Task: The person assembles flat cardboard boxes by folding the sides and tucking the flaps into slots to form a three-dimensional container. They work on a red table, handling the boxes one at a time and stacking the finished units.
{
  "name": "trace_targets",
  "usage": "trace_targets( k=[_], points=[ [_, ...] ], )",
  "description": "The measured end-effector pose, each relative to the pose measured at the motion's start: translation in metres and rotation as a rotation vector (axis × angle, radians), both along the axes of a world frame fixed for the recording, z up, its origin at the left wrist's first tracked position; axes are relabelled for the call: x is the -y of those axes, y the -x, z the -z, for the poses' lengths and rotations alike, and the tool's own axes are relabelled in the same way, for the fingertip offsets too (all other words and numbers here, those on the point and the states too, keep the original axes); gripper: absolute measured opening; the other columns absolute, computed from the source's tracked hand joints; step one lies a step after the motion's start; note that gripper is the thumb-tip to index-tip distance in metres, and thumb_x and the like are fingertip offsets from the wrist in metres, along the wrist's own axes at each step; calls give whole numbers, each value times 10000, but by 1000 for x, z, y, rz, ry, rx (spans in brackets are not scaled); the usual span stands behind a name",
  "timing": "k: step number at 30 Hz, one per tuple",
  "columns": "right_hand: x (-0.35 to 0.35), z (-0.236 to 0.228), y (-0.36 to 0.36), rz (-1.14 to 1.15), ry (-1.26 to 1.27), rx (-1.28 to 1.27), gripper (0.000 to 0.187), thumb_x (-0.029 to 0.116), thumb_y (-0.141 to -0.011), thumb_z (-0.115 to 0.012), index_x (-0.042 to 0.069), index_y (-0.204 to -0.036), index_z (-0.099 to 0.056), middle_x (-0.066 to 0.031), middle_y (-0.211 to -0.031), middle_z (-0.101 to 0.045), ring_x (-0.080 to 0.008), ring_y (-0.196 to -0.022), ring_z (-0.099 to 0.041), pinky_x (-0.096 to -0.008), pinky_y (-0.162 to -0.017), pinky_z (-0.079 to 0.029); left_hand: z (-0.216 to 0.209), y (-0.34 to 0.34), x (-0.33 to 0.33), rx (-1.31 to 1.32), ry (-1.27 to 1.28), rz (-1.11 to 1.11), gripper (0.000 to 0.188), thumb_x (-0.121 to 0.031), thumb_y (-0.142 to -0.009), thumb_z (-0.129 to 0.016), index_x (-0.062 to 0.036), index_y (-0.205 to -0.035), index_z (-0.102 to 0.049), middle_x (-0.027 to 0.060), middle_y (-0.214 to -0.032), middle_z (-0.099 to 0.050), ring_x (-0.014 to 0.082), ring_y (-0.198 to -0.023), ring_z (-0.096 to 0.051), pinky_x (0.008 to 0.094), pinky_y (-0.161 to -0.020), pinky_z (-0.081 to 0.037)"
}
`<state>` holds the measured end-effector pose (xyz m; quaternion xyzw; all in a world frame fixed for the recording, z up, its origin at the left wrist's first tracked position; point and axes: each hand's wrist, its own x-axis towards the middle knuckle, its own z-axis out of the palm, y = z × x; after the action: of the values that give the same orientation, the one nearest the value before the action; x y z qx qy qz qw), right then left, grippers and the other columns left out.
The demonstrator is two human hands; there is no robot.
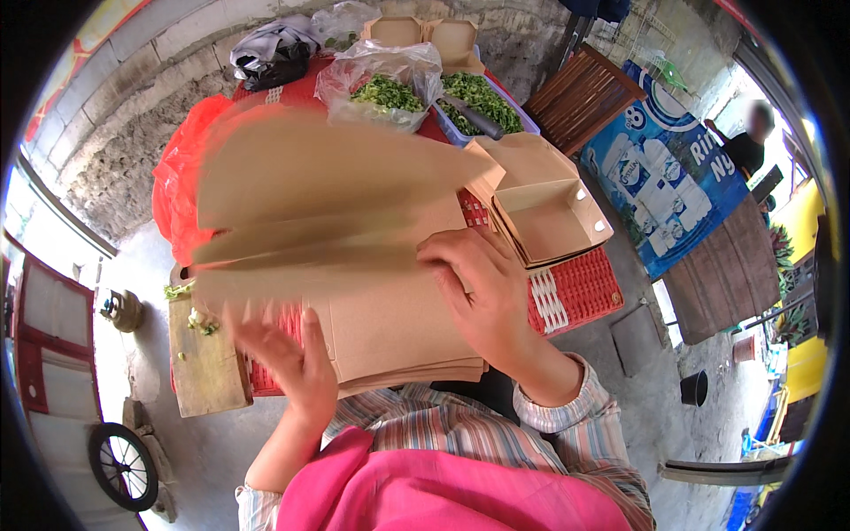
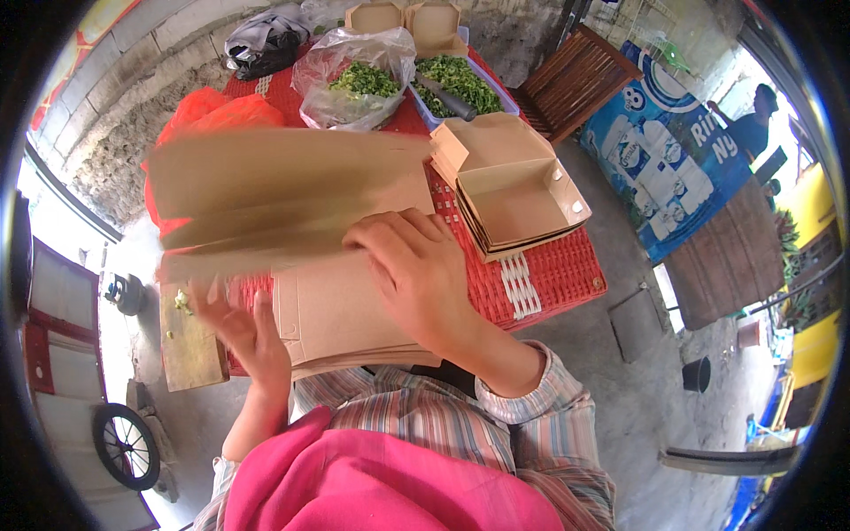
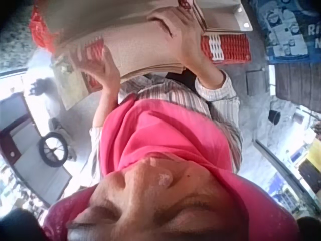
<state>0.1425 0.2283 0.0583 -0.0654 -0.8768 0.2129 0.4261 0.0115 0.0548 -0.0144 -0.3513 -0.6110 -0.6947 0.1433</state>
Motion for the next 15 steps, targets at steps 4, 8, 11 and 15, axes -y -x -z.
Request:
trace_targets(
  k=[4, 8, 11, 15],
  points=[
    [-3, 10, -5, 7, -393, 154, 184, 91, -765, -655, 90, -949, -650, -42, -1036, -655, -208, -979, -613, -380, -773, -444, -7, -1, 20, -697, 242, -422, 654, -18, -883, -651, -11, -1463, -351, 149, -1497, -346, 305, -1397, -362, 497, -1151, -267],
    [5, 44, -22, -93, -379, 413, 170, 152, -814, -605, 95, -968, -648, -40, -1031, -648, -214, -1012, -613, -389, -862, -464, -13, -4, 33, -672, 847, 86, 235, -81, -798, -697, -69, -1032, -700, 141, -1300, -571, 350, -1266, -501, 507, -1038, -386],
    [7, 55, -34, -108, -361, 486, 237, 91, -810, -634, 68, -1045, -660, -57, -1055, -655, -235, -1037, -619, -400, -917, -474, -12, -6, 29, -602, 929, 137, 175, -71, -787, -697, -67, -963, -698, 117, -1271, -593, 332, -1196, -547, 486, -996, -415],
    [2, 59, -59, -197, -342, 674, 335, 120, -866, -647, 109, -1201, -636, -98, -1189, -648, -254, -1170, -595, -424, -1000, -467, -2, 3, 46, -387, 878, 477, 218, -88, -809, -682, -55, -1025, -683, 164, -1000, -679, 345, -926, -651, 438, -791, -517]
  ],
)
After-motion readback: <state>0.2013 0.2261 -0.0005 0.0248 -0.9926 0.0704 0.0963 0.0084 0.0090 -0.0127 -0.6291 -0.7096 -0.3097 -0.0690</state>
